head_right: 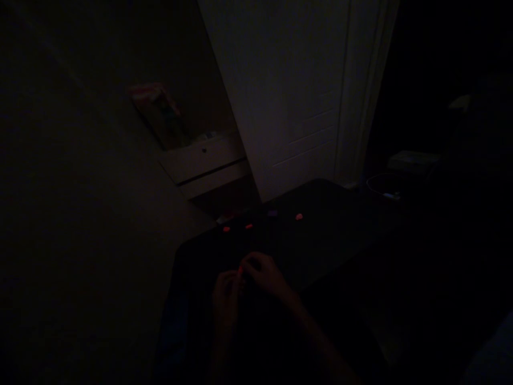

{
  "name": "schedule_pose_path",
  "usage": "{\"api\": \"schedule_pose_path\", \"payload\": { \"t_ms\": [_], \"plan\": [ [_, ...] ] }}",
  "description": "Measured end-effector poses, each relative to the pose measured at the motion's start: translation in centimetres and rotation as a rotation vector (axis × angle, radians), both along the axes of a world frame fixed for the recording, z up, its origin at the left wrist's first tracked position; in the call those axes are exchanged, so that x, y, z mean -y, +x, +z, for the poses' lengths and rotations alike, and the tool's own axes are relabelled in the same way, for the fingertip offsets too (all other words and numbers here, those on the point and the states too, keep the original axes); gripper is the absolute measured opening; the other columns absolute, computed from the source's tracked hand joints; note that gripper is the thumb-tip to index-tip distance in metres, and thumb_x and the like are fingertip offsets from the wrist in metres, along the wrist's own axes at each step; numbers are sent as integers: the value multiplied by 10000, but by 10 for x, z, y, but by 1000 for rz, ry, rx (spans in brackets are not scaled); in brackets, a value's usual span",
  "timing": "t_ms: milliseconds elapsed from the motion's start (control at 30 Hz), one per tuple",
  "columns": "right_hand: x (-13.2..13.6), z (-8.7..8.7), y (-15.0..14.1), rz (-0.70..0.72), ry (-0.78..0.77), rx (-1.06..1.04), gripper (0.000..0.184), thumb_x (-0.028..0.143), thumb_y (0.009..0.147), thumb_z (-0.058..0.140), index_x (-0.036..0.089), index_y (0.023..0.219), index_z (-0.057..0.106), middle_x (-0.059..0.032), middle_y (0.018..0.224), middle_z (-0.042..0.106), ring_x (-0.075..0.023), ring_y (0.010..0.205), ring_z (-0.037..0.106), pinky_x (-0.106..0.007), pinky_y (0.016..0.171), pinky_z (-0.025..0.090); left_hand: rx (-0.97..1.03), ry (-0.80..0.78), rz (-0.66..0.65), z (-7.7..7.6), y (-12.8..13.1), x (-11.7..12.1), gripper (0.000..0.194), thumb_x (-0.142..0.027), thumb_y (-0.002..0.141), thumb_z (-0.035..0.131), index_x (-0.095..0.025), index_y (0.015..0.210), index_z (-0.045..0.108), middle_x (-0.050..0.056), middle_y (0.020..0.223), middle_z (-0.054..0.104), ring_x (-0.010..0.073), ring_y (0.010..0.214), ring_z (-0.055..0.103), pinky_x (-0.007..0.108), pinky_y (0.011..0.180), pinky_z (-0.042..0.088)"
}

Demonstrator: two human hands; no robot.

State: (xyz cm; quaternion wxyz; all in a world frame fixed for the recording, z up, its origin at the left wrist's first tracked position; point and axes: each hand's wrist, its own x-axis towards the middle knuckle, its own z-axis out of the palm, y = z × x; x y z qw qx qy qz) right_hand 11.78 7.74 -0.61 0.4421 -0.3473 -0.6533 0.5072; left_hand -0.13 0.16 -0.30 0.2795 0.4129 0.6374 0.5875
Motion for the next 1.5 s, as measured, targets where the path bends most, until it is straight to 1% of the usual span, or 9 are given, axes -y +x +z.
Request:
{"api": "schedule_pose_path", "payload": {
  "t_ms": [333,700,833,1100,1200,1300,1500],
  "plan": [
    [0,1,0,-3,12,0,158,294,922,628,176,868,718,-31,856,735,-183,827,677,-273,762,493,-7,-2,-1,3,1,1,507,-667,770,686,-171,867,647,56,723,685,168,634,637,271,579,502],
    [1,3,1,-9,21,23,177,312,930,618,181,866,719,-34,865,743,-188,841,678,-283,780,503,-13,-7,-2,4,1,0,531,-696,759,679,-175,851,642,63,716,685,175,631,640,275,573,505],
    [0,3,0,-11,15,21,165,301,925,624,177,872,721,-35,859,740,-188,836,680,-280,772,499,-21,-11,4,5,1,1,520,-688,747,697,-179,830,632,54,694,675,173,623,632,273,573,500],
    [1,5,0,-4,-2,11,162,294,923,627,177,866,723,-33,863,740,-188,841,681,-283,785,504,16,-14,6,2,1,1,504,-658,748,716,-172,858,638,49,716,675,173,650,643,268,591,496],
    [1,5,1,-7,-1,23,157,299,923,627,182,887,725,-37,877,745,-192,847,683,-287,781,504,57,1,20,0,0,1,494,-624,757,730,-174,934,633,38,732,674,171,664,648,262,593,497],
    [1,4,1,-10,5,20,162,308,922,628,182,892,725,-38,880,744,-193,849,682,-289,781,504,58,6,11,-1,0,1,482,-588,772,737,-174,996,636,30,748,675,164,675,648,257,606,500],
    [1,5,1,-6,3,14,164,312,915,634,180,876,723,-38,874,744,-197,851,684,-291,784,509,71,-3,14,-2,0,0,506,-616,736,755,-168,948,654,34,736,674,166,660,648,257,595,500]
  ]
}}
